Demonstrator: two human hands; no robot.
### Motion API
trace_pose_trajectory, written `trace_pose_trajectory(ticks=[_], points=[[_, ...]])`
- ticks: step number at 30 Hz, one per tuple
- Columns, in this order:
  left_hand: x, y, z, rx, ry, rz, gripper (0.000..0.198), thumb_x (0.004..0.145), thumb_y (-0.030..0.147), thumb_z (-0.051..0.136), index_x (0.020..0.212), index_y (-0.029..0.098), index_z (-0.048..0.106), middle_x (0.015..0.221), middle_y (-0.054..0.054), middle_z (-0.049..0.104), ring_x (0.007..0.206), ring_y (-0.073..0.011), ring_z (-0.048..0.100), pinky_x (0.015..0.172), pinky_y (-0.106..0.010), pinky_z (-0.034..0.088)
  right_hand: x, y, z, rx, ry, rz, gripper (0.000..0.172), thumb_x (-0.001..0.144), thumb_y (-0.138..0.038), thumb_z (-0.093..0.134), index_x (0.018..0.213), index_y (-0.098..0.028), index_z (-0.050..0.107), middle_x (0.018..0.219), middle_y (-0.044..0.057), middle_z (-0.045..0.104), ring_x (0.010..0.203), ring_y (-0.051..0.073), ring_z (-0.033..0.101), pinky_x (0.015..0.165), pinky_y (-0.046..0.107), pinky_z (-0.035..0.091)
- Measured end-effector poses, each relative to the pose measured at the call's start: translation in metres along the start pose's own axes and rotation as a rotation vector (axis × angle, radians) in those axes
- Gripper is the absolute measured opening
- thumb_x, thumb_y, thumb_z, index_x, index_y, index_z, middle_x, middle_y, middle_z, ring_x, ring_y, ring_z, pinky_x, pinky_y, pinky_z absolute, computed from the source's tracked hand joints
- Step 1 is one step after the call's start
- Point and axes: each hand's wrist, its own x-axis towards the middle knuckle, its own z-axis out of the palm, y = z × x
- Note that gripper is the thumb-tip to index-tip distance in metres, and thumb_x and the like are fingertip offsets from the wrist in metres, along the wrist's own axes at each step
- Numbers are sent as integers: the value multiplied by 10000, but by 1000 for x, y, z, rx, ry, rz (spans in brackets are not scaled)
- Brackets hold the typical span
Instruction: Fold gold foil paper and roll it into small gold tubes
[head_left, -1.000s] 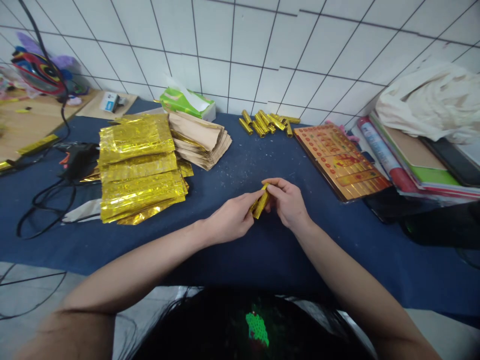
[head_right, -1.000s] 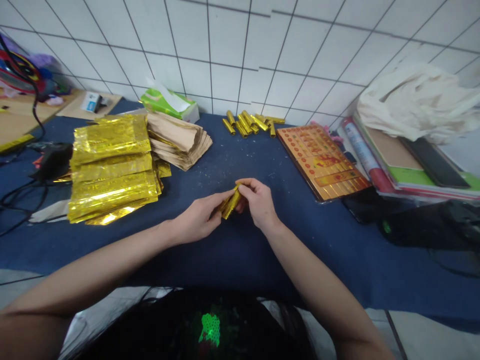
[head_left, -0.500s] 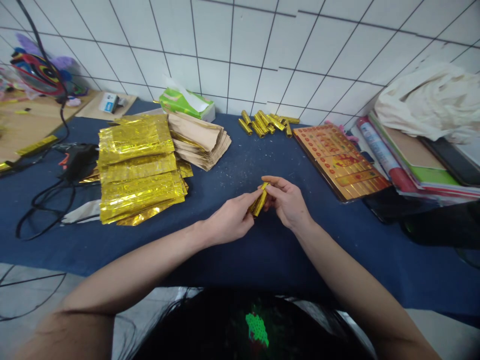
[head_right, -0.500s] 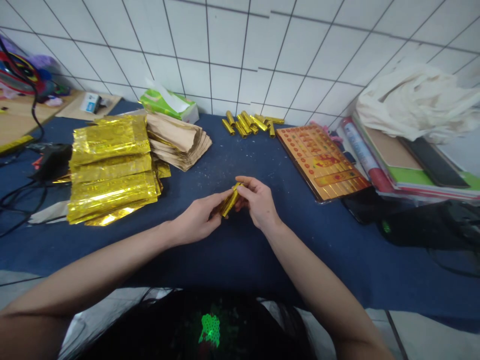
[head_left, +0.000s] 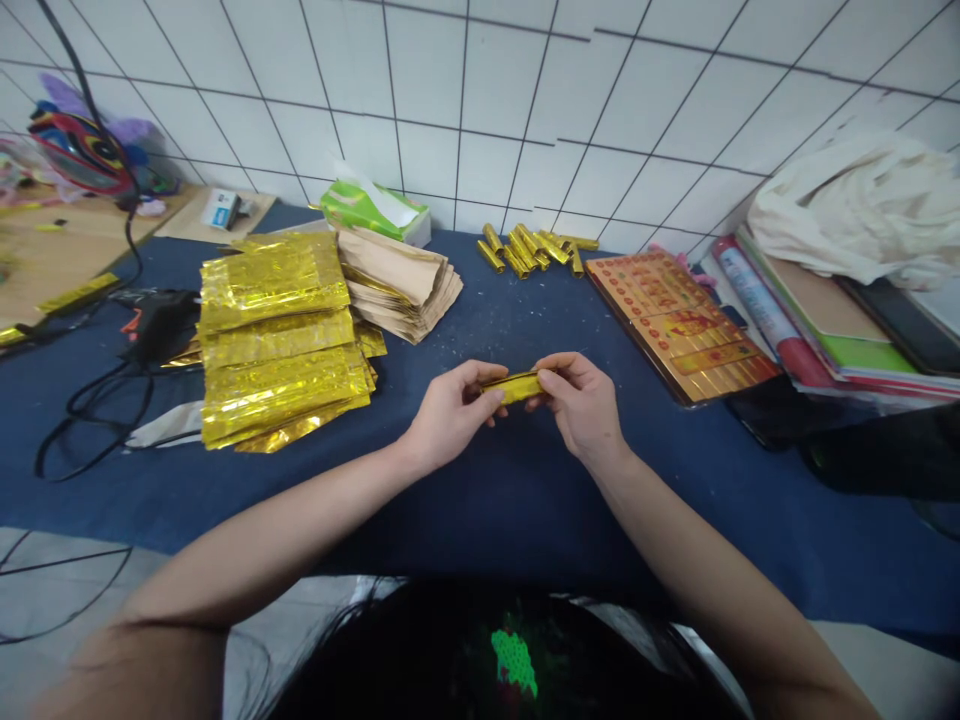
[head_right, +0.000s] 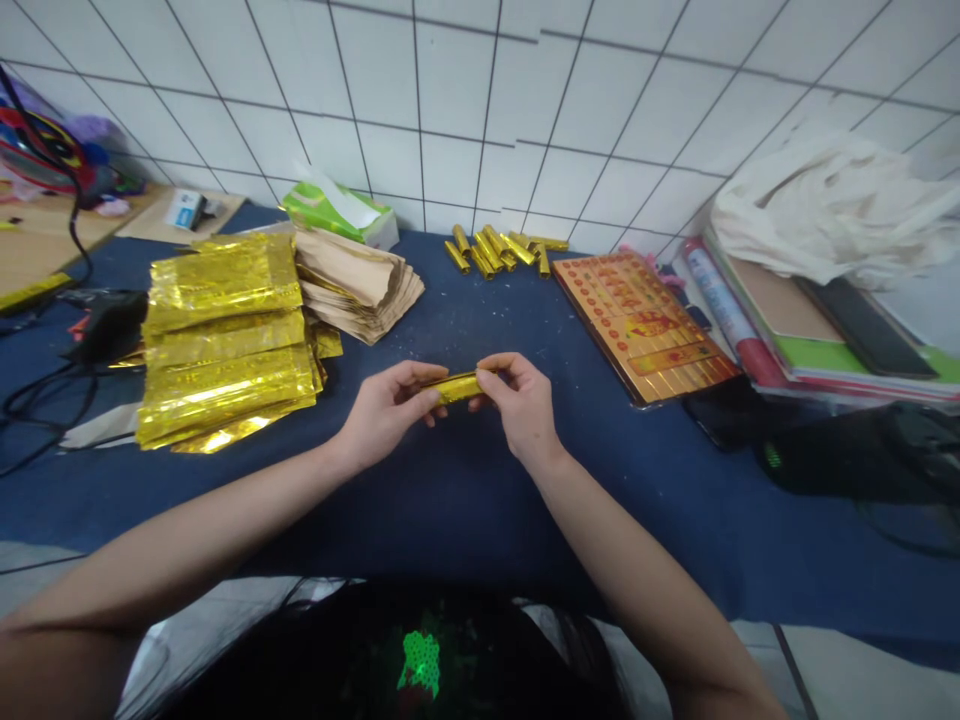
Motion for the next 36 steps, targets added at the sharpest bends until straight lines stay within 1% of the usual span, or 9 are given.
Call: trace_pose_trajectory(ticks=[2,5,11,15,18,23,29,34,36], points=[[2,2,-1,-66,65,3,245,702,243,629,897,105,575,693,-18,623,557,-103,587,479,-210,477,-3,-1,0,-77,-34,-89,110,707,-232,657,795,-182,615,724,-13,619,533,100,580,507,260,509],[3,6,-2,-126,122,29,249,677,240,660,877,112,584,646,4,617,533,-85,576,481,-193,473,-7,-4,0,-191,-107,-185,146,747,-221,626,891,-200,638,813,-2,626,598,108,612,588,277,523],[3,9,-2,-139,193,75,233,654,240,691,831,120,599,619,16,616,519,-69,554,484,-176,452,-11,-8,1,-236,-172,-241,172,770,-217,605,937,-229,643,884,-6,614,668,115,628,655,290,538],[2,8,-3,-102,183,113,185,662,232,686,795,124,613,647,9,630,523,-61,540,494,-171,433,-11,-5,2,-285,-174,-225,196,760,-239,621,955,-231,639,882,-3,618,687,118,624,668,293,532],[2,6,-4,-86,152,136,182,670,217,678,815,131,609,714,-4,649,572,-68,557,538,-178,442,-12,-2,3,-314,-152,-226,151,766,-244,613,913,-222,642,840,-6,619,660,114,614,640,287,521],[2,4,-5,-25,158,140,179,682,200,649,842,136,600,765,-10,641,564,-60,519,535,-183,424,-15,-3,5,-424,-149,-325,100,788,-213,574,876,-211,621,829,4,604,715,129,591,662,294,487],[2,4,-6,89,137,102,100,733,202,581,804,139,613,609,19,567,493,-60,471,462,-179,381,-17,-5,7,-597,-161,-526,119,798,-166,549,881,-220,615,848,17,607,779,142,575,704,306,474],[3,4,-6,97,120,66,83,732,215,587,772,143,594,478,60,479,412,-44,420,408,-162,336,-17,-2,7,-649,-148,-566,121,810,-165,520,866,-216,615,837,26,606,761,145,580,680,307,485],[3,4,-6,101,123,61,79,729,218,593,753,144,588,468,64,470,399,-38,413,393,-153,328,-17,0,7,-638,-154,-535,122,815,-174,516,880,-213,612,844,26,607,768,142,585,695,307,490]])
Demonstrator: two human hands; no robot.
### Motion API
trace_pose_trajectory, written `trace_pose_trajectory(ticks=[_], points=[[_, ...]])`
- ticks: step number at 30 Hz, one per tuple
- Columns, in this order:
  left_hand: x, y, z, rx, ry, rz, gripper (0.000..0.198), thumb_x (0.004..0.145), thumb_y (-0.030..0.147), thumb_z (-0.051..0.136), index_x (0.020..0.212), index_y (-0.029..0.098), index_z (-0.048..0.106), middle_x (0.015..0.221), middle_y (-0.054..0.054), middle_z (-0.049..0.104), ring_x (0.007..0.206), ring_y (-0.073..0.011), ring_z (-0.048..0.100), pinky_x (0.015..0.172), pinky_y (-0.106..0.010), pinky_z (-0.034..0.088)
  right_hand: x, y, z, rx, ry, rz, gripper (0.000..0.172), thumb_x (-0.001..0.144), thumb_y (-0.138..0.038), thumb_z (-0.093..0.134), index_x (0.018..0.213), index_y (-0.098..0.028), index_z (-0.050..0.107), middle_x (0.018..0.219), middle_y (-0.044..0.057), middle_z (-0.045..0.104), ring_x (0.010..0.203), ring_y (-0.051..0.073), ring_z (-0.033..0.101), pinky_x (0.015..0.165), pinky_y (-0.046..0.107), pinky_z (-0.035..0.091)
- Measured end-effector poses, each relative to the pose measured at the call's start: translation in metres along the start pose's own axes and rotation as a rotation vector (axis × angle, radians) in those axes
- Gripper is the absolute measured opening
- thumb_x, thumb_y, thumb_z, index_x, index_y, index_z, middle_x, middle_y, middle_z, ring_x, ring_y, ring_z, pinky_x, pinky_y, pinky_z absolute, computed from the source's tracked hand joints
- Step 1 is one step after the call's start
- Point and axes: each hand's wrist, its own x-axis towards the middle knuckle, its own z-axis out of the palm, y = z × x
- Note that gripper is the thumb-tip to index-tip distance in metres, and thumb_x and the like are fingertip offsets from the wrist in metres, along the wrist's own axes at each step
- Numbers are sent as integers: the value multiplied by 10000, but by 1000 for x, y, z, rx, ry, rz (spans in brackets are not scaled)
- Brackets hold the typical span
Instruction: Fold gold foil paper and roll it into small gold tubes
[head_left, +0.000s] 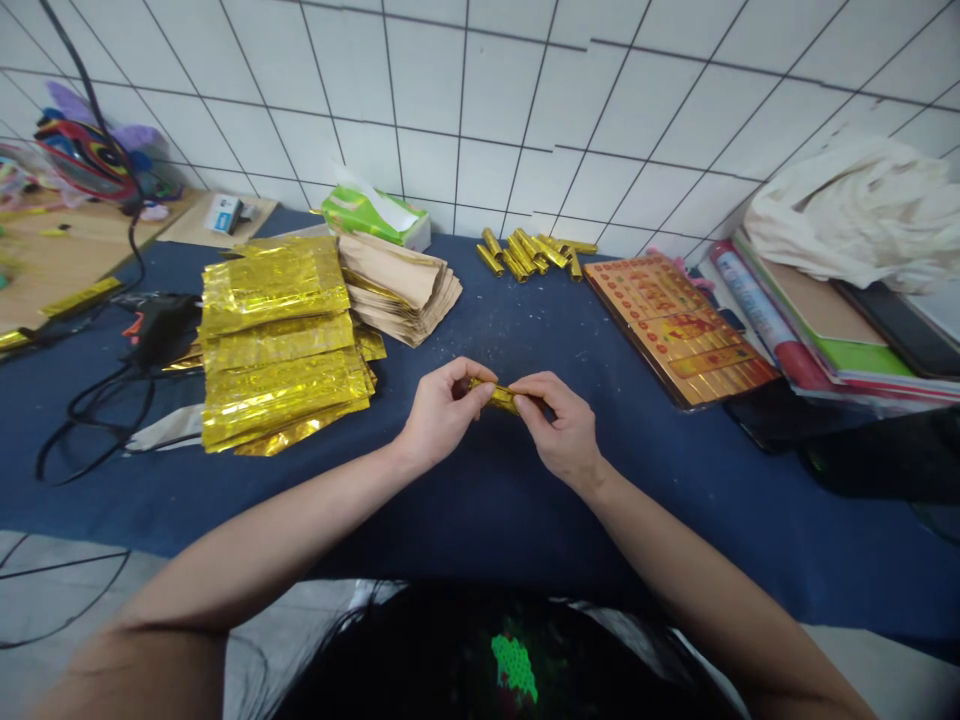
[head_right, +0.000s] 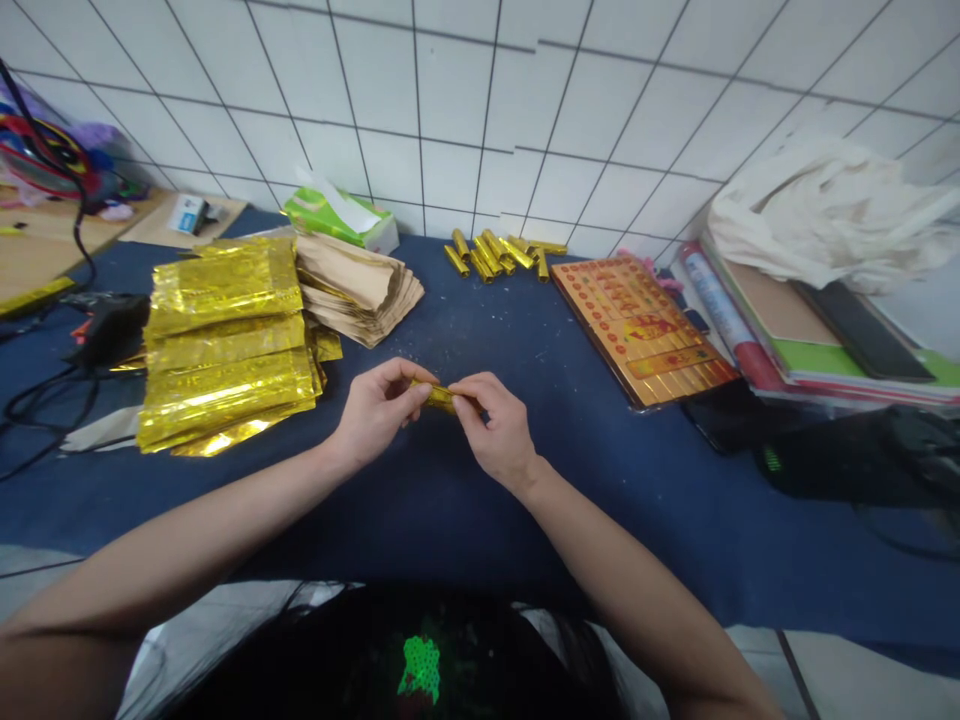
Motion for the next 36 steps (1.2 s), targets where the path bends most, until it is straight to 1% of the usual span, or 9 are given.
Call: trace_pose_trajectory(ticks=[4,7,10,14,17,22,26,31,36], points=[[-1,0,0,-59,-17,-51,140,726,270,610,760,139,574,470,55,496,396,-54,454,380,-158,369,-1,2,2,125,-58,196,182,788,-258,576,964,-213,595,884,26,628,724,137,609,660,298,514],[0,1,0,-160,-60,-69,213,726,320,616,798,122,582,497,34,538,414,-69,500,395,-172,412,1,4,2,234,-59,325,178,778,-309,586,913,-199,621,741,-2,633,563,107,588,546,263,502],[1,3,-2,-292,-108,-74,277,754,357,573,886,113,591,595,-3,606,465,-99,575,421,-196,448,3,9,2,326,-22,391,177,787,-333,570,852,-183,639,581,-28,597,472,98,552,487,250,469],[3,6,-3,-321,-103,-119,226,719,255,586,886,103,588,625,-16,636,489,-122,615,450,-216,484,4,15,2,389,-7,412,199,810,-350,544,837,-179,642,523,-34,571,452,105,533,480,260,449],[5,7,-3,-287,-107,-135,176,685,174,586,843,97,587,603,-11,637,489,-122,620,461,-214,496,4,14,2,276,4,356,184,822,-322,526,815,-184,648,643,-3,603,551,118,567,539,276,470],[4,6,0,-210,-115,-152,93,681,156,596,751,99,572,582,0,623,483,-109,614,455,-198,493,3,3,0,-2,53,68,145,795,-179,552,901,-208,646,952,56,598,911,167,569,809,347,465],[1,4,2,-142,-111,-144,68,690,152,586,733,105,560,570,12,608,490,-104,610,457,-196,496,0,0,1,-90,31,-53,113,780,-172,578,855,-223,646,892,42,583,860,166,562,782,353,473],[-3,1,4,-40,-93,-108,64,718,155,556,769,117,565,613,5,612,533,-106,620,491,-202,511,0,2,2,-158,11,-84,86,798,-197,558,800,-233,636,798,26,576,770,162,553,705,342,479],[-6,-4,4,0,-92,-44,177,729,150,547,906,151,549,787,-12,649,589,-95,628,528,-203,526,2,-1,0,-180,-47,-133,74,792,-220,568,831,-212,630,822,46,584,790,173,546,719,353,473]])
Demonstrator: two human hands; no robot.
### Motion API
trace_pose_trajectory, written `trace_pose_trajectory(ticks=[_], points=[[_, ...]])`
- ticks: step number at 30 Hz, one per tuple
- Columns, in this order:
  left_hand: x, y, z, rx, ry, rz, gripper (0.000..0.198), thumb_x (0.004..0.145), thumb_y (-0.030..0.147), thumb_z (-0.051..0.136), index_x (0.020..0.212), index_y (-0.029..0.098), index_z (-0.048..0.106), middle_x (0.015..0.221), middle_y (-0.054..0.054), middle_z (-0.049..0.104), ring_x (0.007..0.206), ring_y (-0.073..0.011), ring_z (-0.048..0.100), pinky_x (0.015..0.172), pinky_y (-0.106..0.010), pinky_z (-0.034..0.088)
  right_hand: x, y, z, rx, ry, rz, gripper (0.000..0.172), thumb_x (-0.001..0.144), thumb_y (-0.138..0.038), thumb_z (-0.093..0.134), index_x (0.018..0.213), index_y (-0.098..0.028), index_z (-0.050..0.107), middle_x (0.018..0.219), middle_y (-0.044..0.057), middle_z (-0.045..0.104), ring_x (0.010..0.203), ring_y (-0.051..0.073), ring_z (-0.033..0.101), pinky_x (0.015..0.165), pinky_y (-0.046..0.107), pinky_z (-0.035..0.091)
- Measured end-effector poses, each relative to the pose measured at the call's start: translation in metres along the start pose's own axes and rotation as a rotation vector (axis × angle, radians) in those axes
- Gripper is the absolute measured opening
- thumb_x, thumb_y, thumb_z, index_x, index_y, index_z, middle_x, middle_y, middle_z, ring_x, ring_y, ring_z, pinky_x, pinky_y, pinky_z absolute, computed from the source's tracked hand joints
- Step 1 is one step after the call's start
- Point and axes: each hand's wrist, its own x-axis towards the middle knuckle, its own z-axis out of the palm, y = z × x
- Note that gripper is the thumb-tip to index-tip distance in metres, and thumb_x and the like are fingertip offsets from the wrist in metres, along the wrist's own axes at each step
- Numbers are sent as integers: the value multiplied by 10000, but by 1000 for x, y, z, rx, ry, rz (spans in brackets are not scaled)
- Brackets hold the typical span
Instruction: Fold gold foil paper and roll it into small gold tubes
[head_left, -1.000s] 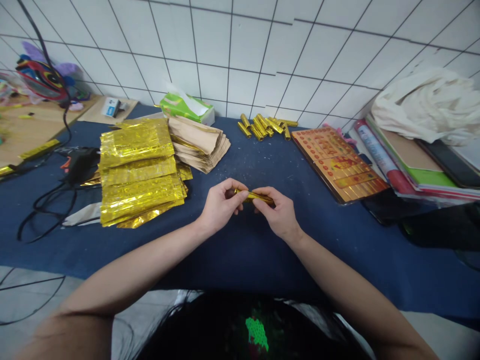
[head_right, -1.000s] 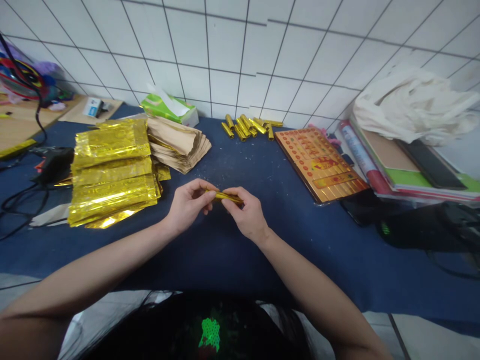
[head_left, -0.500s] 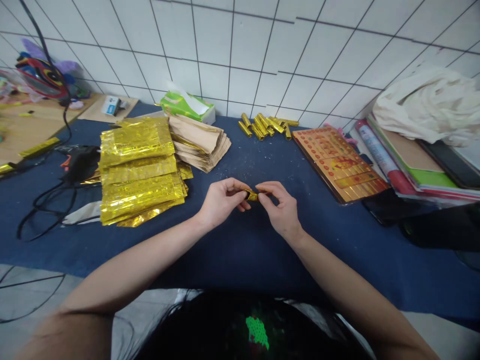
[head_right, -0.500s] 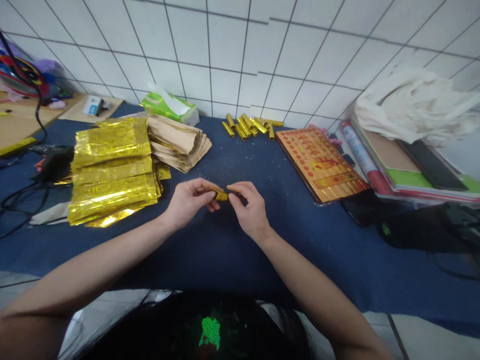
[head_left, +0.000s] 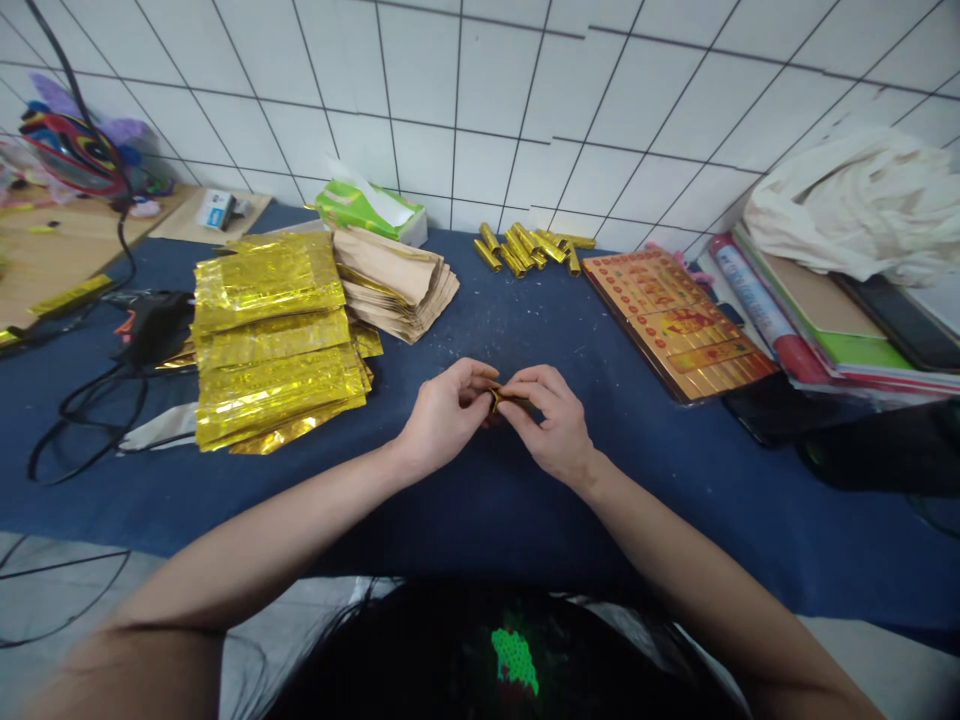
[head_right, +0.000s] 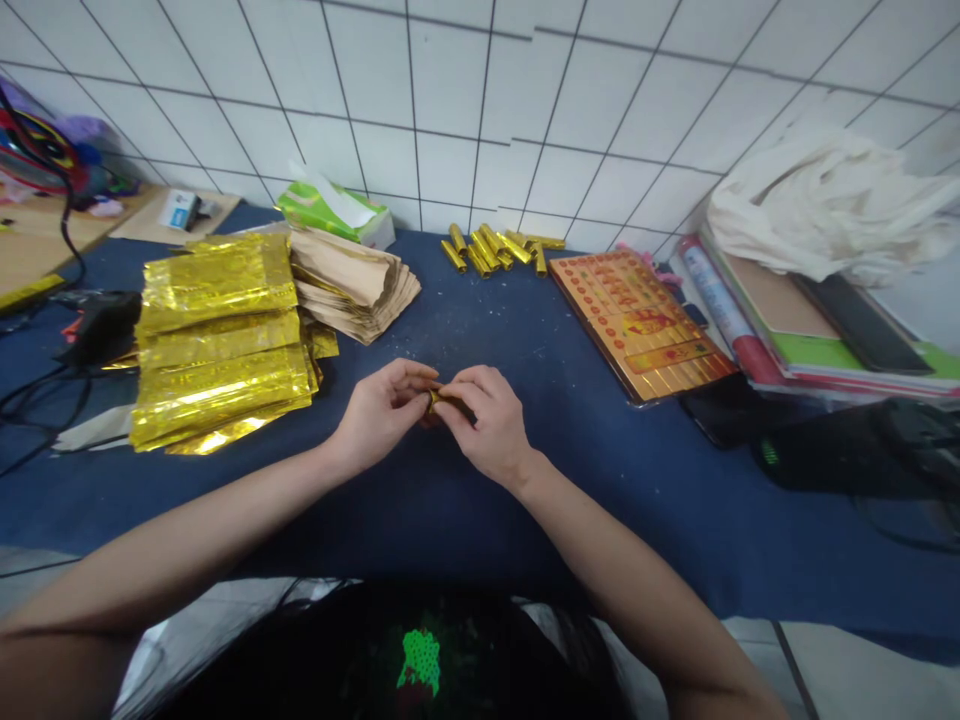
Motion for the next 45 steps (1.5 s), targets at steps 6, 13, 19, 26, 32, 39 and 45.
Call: trace_pose_trajectory(ticks=[6,13,19,26,32,39,45], points=[[-1,-2,0,9,4,26,157,748,172,547,903,154,554,775,-13,649,575,-88,620,530,-194,521,1,-1,1,-2,-14,15,92,813,-228,539,797,-223,630,816,40,574,793,171,544,723,354,472],[-2,-1,1,26,11,15,160,762,149,506,918,160,540,818,-13,645,607,-97,644,556,-202,539,-4,0,4,-79,39,13,124,821,-200,527,765,-214,637,779,42,582,756,171,536,695,349,458],[-3,0,1,31,10,3,185,744,134,509,924,162,543,829,-15,640,615,-104,651,555,-207,546,-7,1,4,-189,32,-14,165,830,-203,501,840,-215,665,777,51,571,742,178,522,674,351,449],[-2,2,1,100,13,-7,168,732,126,503,890,164,545,781,-8,610,553,-101,630,476,-189,513,-6,1,5,-159,4,-12,142,828,-192,503,843,-221,642,767,45,589,740,180,539,679,349,452],[4,-4,-5,278,10,-1,98,713,146,532,788,168,593,703,-2,632,506,-106,613,466,-200,483,-4,2,5,-159,-15,18,130,827,-204,505,769,-204,621,752,43,587,740,178,538,683,338,445],[10,-16,-7,244,-64,-13,117,706,117,516,762,162,609,663,0,654,581,-130,647,556,-226,506,-3,5,5,-212,-44,16,157,842,-203,483,751,-186,610,742,49,587,725,173,537,672,327,437],[6,-9,-5,449,-16,98,182,720,84,488,816,166,619,719,7,671,639,-118,637,642,-233,498,-1,2,2,-223,-60,4,163,844,-188,471,740,-180,597,749,43,587,724,164,538,674,317,439]])
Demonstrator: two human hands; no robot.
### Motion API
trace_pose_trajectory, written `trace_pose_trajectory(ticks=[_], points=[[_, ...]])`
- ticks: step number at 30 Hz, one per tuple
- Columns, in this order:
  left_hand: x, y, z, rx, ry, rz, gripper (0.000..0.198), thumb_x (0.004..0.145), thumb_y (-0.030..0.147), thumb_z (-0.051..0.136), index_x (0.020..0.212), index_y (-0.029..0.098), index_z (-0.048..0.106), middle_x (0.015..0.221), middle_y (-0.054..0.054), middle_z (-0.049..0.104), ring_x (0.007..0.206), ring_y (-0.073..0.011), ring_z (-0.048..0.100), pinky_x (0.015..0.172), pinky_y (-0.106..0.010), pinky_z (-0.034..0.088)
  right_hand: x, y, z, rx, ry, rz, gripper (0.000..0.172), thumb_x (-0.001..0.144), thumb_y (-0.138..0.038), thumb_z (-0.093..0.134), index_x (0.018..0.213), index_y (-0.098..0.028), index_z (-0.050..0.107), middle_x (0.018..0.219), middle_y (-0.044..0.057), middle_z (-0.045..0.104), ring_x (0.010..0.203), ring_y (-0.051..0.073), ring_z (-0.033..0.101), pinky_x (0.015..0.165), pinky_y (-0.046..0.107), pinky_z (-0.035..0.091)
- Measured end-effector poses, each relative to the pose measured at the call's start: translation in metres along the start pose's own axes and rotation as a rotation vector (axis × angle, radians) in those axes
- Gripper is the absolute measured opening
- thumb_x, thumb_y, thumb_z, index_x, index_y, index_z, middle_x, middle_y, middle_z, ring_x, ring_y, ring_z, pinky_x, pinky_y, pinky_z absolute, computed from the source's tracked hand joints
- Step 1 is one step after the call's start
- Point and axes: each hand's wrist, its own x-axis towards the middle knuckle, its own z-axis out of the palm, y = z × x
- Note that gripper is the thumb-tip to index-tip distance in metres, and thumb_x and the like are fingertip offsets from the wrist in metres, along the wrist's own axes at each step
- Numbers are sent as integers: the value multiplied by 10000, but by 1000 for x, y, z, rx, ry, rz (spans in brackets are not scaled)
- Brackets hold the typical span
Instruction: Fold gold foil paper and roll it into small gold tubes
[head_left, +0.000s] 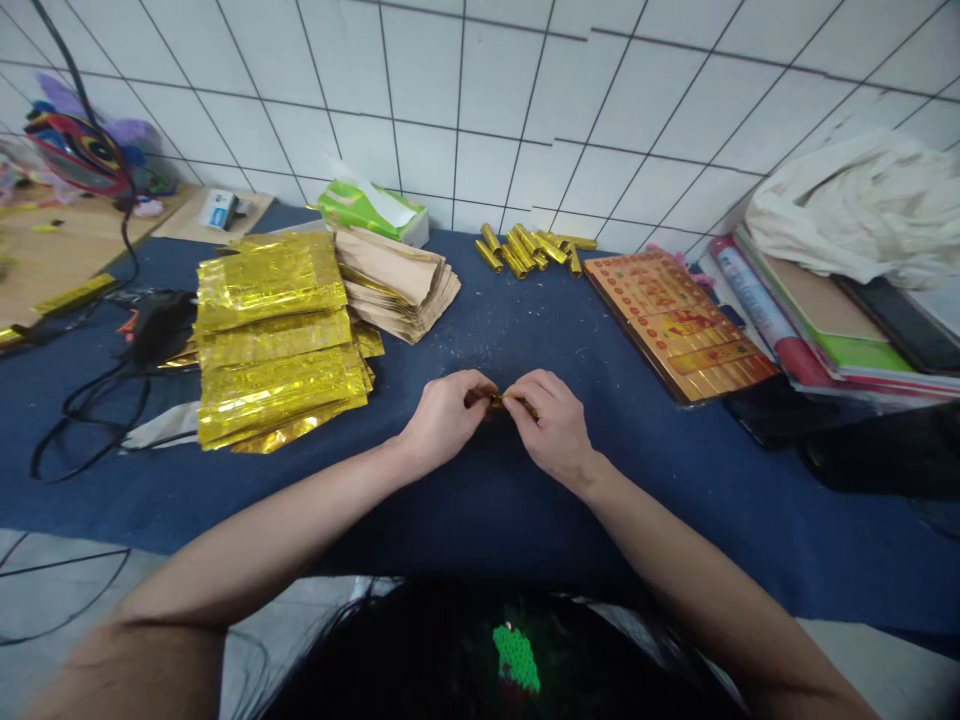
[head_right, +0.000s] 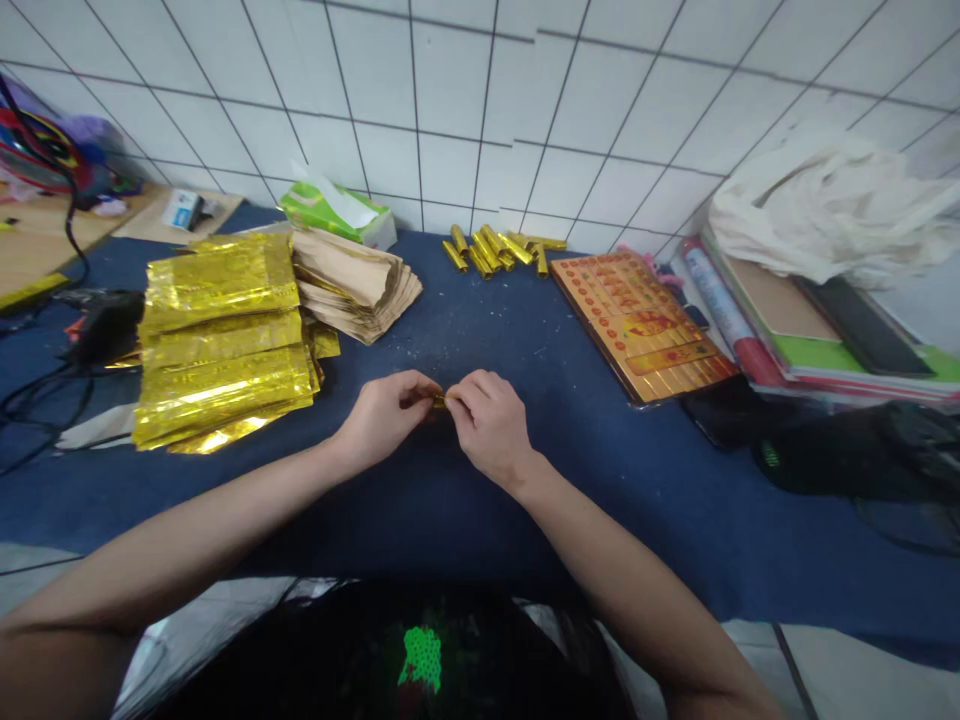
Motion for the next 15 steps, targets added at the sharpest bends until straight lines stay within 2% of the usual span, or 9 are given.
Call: trace_pose_trajectory(ticks=[7,15], points=[[-1,14,-8,226,-23,114,124,736,98,529,769,165,628,719,10,654,650,-105,587,634,-210,442,1,-1,-1,22,26,1,139,831,-175,490,751,-176,603,754,47,593,737,167,545,685,321,449],[2,7,-9,88,-81,-42,141,748,178,494,789,181,629,522,61,536,472,-72,488,512,-185,369,0,1,1,103,30,-42,101,816,-176,522,786,-179,619,771,48,588,745,160,541,687,316,469]])
